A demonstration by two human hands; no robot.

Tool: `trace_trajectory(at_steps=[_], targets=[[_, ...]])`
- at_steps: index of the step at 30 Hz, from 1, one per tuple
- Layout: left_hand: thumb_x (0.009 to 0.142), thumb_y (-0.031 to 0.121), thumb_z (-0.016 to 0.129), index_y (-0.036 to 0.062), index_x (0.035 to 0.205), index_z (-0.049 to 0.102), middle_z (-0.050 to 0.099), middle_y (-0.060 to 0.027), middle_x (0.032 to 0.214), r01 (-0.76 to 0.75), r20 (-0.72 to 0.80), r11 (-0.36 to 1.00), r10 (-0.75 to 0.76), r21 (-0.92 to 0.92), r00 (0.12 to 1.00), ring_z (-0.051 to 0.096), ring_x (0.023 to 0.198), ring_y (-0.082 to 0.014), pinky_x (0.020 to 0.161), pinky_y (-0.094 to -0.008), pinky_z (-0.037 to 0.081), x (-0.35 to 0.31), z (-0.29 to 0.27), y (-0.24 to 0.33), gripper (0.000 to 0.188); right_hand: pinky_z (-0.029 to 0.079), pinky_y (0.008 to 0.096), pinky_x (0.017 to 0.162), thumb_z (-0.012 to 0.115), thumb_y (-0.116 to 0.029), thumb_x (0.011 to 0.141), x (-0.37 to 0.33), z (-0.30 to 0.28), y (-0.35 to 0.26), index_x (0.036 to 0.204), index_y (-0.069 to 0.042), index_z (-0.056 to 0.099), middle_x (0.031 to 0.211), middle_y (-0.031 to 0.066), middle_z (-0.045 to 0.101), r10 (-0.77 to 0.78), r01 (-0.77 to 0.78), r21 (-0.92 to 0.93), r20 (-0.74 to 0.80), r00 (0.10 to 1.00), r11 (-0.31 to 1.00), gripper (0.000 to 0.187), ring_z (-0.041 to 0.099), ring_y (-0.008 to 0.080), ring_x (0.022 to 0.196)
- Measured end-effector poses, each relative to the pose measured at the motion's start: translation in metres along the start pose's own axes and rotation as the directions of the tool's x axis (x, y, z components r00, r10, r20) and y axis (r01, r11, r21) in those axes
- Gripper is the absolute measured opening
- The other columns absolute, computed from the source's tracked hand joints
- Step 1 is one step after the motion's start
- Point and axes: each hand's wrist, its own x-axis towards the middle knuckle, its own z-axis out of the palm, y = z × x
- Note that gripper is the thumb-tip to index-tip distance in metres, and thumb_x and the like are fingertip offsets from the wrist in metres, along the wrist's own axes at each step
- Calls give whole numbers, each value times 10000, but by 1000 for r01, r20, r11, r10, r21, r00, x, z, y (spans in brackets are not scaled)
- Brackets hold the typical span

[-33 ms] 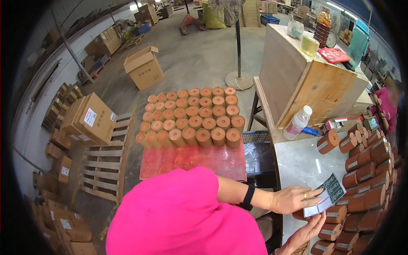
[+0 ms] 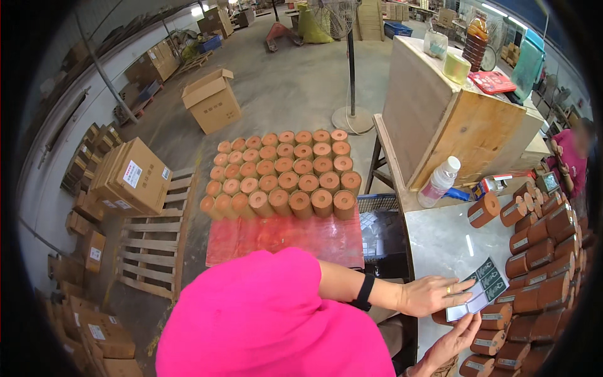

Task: Applying labels to cylindrical blocks and wrapping them in protective paper.

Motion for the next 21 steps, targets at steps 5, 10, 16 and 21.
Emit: trace_trajectory(at_steps=[5, 10, 16, 21], targets=[[823, 66, 590, 11, 1383, 443, 389, -270, 1464, -42, 72, 995, 49, -85, 996, 547, 1188, -431, 946, -424, 507, -8, -5, -5, 582, 443, 237, 727, 480, -201, 1043, -1, 0, 6, 1058, 29, 579, 944, 39, 613, -17, 8, 149, 59, 998, 989, 250, 526, 68, 830], [827, -39, 546, 9, 1419, 384, 340, -248, 1495, 159, 68, 925, -145, -346, 987, 500, 1270, -368, 1042, -393, 431, -4, -17, 0, 616, 446, 221, 682, 475, -215, 1049, 4, 3, 0, 999, 26, 572, 877, 34, 617, 37, -22, 151, -99, 994, 988, 265, 532, 53, 775], [896, 93, 654, 25, 1320, 473, 574, -59, 1177, 691, 648, -169, -553, -703, 524, 551, 1105, -136, 913, -284, 456, 22, -46, -5, 466, 457, 204, 630, 460, -204, 1055, 6, 25, -3, 959, 23, 558, 809, 31, 606, 25, -8, 174, -95, 995, 985, 265, 554, 54, 741], [917, 111, 655, 8, 1105, 630, 670, -20, 1025, 618, 534, -104, -626, -779, 569, 595, 932, -62, 846, -238, 471, 13, -43, -8, 216, 443, 236, 703, 462, -208, 1054, 3, 37, 1, 1027, 44, 597, 884, 35, 593, 99, -97, 163, -4, 995, 982, 287, 521, 61, 813]])
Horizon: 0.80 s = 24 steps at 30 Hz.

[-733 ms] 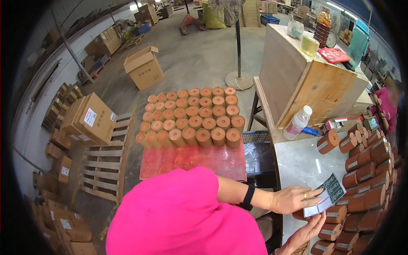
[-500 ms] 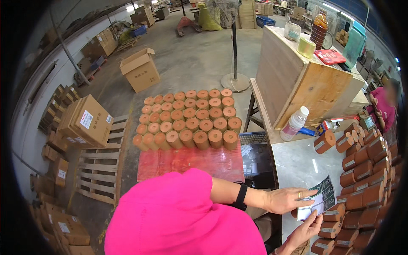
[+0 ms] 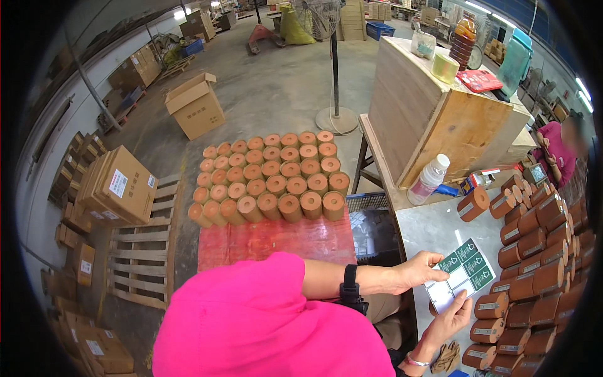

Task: Applying labels to cylindrical blocks and wrapping them in protective paper.

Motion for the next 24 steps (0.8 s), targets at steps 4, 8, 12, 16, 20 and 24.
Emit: trace_trajectory(at_steps=[4, 8, 12, 16, 20, 24], targets=[[918, 115, 654, 3, 1107, 625, 671, -28, 1053, 29, 16, 992, -27, -122, 1000, 601, 946, -63, 846, -251, 482, -4, 0, 3, 222, 447, 244, 714, 458, -209, 1054, 0, -2, 5, 1050, 48, 603, 903, 41, 589, -17, 16, -65, -6, 1000, 998, 295, 529, 75, 825], [918, 109, 655, -14, 1144, 615, 676, -33, 1054, 28, -5, 997, -29, -73, 1000, 624, 953, -98, 842, -267, 501, 6, 2, -4, 260, 463, 261, 719, 456, -181, 1046, -3, -2, -8, 1041, 62, 602, 929, 60, 605, -42, 42, -130, -1, 999, 991, 284, 548, 101, 828], [910, 55, 647, -30, 1216, 570, 678, -104, 1093, -25, -88, 984, 9, -178, 996, 671, 980, -178, 881, -339, 555, -18, -2, 26, 327, 408, 246, 621, 491, -149, 1025, -1, 25, -18, 905, 35, 591, 773, -1, 576, -197, 195, -114, -4, 980, 974, 241, 475, 58, 736], [933, 27, 600, -28, 1229, 559, 656, -110, 1160, 27, 44, 985, -20, -171, 999, 653, 1040, -171, 918, -337, 538, -16, -4, 27, 304, 384, 229, 578, 511, -168, 1022, -1, 23, -16, 908, 27, 599, 708, -14, 559, -157, 155, -94, -17, 987, 984, 242, 449, 38, 674], [933, -2, 568, -43, 1243, 543, 649, -113, 1176, 64, 81, 986, -53, -152, 995, 641, 1062, -167, 932, -324, 526, -11, -7, 21, 314, 399, 229, 578, 565, -137, 990, -6, 11, -22, 955, 22, 606, 744, 11, 564, -54, 43, -135, -78, 995, 990, 168, 481, 59, 688], [898, -58, 545, -57, 1275, 507, 631, -111, 1195, 36, 99, 991, -23, -129, 995, 631, 1063, -157, 923, -310, 519, -15, -3, 23, 379, 467, 344, 735, 708, -18, 819, -5, 8, -42, 988, -4, 633, 987, 133, 608, -453, 331, -496, -147, 880, 803, 185, 569, 235, 862]])
